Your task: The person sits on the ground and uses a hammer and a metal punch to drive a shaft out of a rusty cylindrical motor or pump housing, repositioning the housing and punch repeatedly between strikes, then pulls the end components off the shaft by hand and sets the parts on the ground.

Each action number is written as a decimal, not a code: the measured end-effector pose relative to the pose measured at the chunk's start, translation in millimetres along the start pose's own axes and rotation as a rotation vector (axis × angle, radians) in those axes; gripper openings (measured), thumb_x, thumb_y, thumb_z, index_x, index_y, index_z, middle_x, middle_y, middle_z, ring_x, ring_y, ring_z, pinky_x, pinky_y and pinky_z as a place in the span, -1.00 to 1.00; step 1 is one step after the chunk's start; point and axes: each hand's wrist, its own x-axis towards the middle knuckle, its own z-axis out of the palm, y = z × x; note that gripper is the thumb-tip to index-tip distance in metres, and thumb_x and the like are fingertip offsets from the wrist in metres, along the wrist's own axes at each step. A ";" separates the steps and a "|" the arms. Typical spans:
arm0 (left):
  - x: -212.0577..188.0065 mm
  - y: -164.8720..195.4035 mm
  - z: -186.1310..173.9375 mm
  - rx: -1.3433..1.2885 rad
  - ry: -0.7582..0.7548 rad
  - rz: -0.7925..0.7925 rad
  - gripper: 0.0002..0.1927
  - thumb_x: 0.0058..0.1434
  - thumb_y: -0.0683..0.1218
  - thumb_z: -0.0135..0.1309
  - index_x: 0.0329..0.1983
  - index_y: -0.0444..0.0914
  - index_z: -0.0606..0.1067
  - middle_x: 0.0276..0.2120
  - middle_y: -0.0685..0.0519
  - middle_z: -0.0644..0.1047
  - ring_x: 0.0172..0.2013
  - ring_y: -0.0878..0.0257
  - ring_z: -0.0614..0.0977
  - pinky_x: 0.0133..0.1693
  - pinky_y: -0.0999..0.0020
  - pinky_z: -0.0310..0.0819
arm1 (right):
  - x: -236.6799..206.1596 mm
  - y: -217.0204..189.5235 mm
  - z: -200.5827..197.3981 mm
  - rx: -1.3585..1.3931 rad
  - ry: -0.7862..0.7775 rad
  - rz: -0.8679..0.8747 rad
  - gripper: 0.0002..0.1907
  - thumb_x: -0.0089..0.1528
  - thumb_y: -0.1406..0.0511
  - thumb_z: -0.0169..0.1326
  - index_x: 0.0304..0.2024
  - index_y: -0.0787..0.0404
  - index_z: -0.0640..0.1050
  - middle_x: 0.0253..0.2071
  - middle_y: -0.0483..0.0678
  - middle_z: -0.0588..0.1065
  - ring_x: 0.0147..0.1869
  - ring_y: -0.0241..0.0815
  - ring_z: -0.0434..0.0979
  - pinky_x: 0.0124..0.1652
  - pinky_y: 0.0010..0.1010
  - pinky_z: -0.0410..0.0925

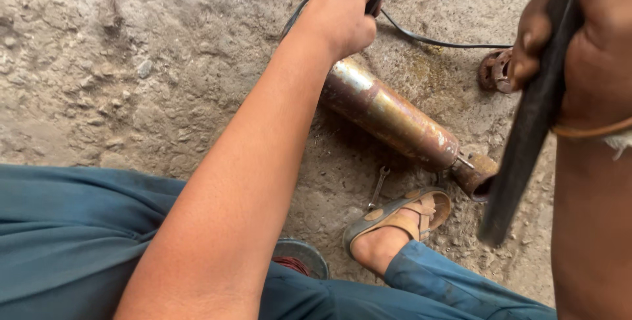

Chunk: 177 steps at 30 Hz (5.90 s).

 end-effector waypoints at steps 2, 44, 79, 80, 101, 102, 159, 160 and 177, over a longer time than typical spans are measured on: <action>-1.4 1.4 -0.7 0.015 -0.046 -0.093 -0.77 0.04 -0.29 0.05 -0.22 -0.20 0.52 -0.27 -0.09 0.62 -0.19 -0.03 0.64 -0.14 0.05 0.51 | 14.3 -7.4 8.5 -0.189 0.027 -0.009 -0.63 0.61 0.18 -0.13 -0.18 0.33 0.42 -0.52 -0.14 0.41 -0.57 -0.32 0.42 -0.53 -0.50 0.35; -1.8 5.8 0.9 0.055 -0.054 0.098 -0.70 -0.05 -0.28 0.05 -0.23 -0.17 0.53 -0.34 -0.13 0.60 -0.16 -0.12 0.62 -0.10 0.02 0.49 | 70.0 -43.6 8.0 -0.296 -0.146 0.330 -0.71 0.49 0.06 -0.10 -0.08 0.10 0.47 -0.56 -0.20 0.37 -0.63 -0.44 0.33 -0.67 -0.57 0.26; -0.1 -5.9 2.7 0.035 -0.005 0.127 -0.78 0.01 -0.21 0.09 -0.23 -0.22 0.51 -0.26 -0.18 0.60 -0.13 -0.19 0.59 -0.09 -0.01 0.47 | 51.7 -75.8 11.4 -0.341 -0.139 0.392 -0.75 0.39 0.11 0.01 -0.12 0.13 0.49 -0.61 -0.13 0.34 -0.70 -0.32 0.27 -0.72 -0.46 0.20; -2.0 -4.7 2.1 0.011 -0.005 0.120 -0.78 0.03 -0.21 0.09 -0.22 -0.21 0.52 -0.25 -0.18 0.60 -0.13 -0.19 0.59 -0.10 -0.01 0.47 | 51.3 -75.9 8.5 -0.338 -0.084 0.310 -0.77 0.41 0.11 -0.01 -0.10 0.11 0.47 -0.60 -0.14 0.33 -0.69 -0.34 0.24 -0.71 -0.48 0.18; -5.0 3.4 2.5 0.047 0.004 0.187 -0.60 -0.09 -0.21 0.13 -0.10 -0.19 0.56 -0.29 -0.23 0.58 -0.19 -0.23 0.59 -0.15 -0.02 0.48 | 53.3 -73.4 21.7 -0.453 -0.192 0.568 -0.84 0.36 0.18 0.03 -0.21 0.11 0.49 -0.59 -0.12 0.37 -0.69 -0.29 0.30 -0.70 -0.36 0.24; -5.5 2.7 2.1 0.038 -0.019 0.130 -0.62 -0.06 -0.22 0.10 -0.11 -0.18 0.56 -0.29 -0.21 0.59 -0.19 -0.21 0.60 -0.13 -0.01 0.48 | 55.9 -73.8 15.4 -0.373 -0.153 0.455 -0.85 0.38 0.20 0.01 -0.19 0.12 0.47 -0.58 -0.13 0.36 -0.67 -0.33 0.29 -0.68 -0.42 0.24; -7.2 12.7 -3.7 0.006 -0.112 0.063 -0.65 -0.02 -0.25 0.05 -0.13 -0.16 0.54 -0.27 -0.17 0.60 -0.15 -0.17 0.61 -0.10 0.01 0.48 | 50.3 -52.4 -11.6 -0.808 -0.169 -0.262 -0.78 0.51 0.22 -0.02 -0.14 0.23 0.50 -0.45 -0.07 0.43 -0.48 -0.34 0.40 -0.51 -0.47 0.35; -7.2 12.9 -2.9 0.019 -0.105 0.076 -0.68 -0.02 -0.24 0.07 -0.16 -0.18 0.54 -0.27 -0.17 0.60 -0.15 -0.17 0.61 -0.10 0.01 0.49 | 50.0 -49.9 -5.5 -1.184 -0.248 -0.425 -0.80 0.50 0.29 -0.02 -0.17 0.25 0.52 -0.44 -0.02 0.44 -0.46 -0.29 0.42 -0.51 -0.43 0.35; -7.8 8.1 1.8 0.030 -0.071 0.154 -0.56 -0.09 -0.22 0.10 -0.06 -0.16 0.54 -0.25 -0.22 0.59 -0.16 -0.21 0.59 -0.12 0.00 0.49 | 61.7 -14.2 -21.6 -0.262 -0.168 0.644 -0.76 0.34 0.18 0.03 -0.11 0.22 0.48 -0.62 -0.10 0.33 -0.71 -0.29 0.30 -0.71 -0.43 0.28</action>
